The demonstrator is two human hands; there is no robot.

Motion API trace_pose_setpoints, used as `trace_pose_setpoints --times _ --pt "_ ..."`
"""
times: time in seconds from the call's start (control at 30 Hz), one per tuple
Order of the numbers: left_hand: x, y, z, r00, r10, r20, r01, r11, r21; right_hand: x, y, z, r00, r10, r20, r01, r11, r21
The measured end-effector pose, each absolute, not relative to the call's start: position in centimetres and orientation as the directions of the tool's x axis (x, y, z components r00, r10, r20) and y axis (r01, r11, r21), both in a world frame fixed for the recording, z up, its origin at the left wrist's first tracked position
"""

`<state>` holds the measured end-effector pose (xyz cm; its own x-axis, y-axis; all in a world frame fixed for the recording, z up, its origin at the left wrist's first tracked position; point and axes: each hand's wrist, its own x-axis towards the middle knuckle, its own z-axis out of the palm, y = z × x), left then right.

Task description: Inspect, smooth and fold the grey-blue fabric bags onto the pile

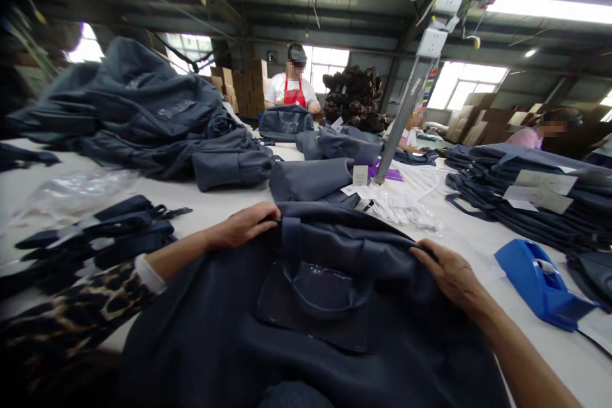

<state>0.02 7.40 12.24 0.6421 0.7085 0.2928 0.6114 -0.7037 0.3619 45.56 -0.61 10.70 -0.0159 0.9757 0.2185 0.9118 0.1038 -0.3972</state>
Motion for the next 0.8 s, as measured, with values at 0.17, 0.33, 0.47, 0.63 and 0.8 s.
trace_pose_setpoints --times 0.17,0.33,0.47,0.63,0.8 --pt "-1.8 3.7 16.2 0.613 0.731 0.299 0.530 -0.661 0.531 46.6 -6.4 15.2 0.146 0.977 0.157 0.729 0.001 -0.685" --pt "-2.0 0.4 19.2 0.644 0.736 0.206 0.514 -0.616 0.596 46.2 -8.7 16.2 0.192 0.979 0.072 0.697 -0.084 -0.712" --pt "-1.7 -1.5 20.8 0.671 0.722 0.171 0.485 -0.601 0.635 44.5 -7.5 17.0 0.047 0.983 0.176 0.886 0.040 -0.462" --pt "-1.8 -2.4 21.8 0.709 0.699 0.097 0.455 -0.558 0.694 42.6 -7.8 18.6 -0.158 0.953 0.258 0.912 0.241 -0.332" --pt "0.1 -2.4 22.3 0.750 0.654 0.094 0.550 -0.697 0.460 42.1 -11.3 19.5 -0.231 0.963 0.141 0.779 0.270 -0.566"
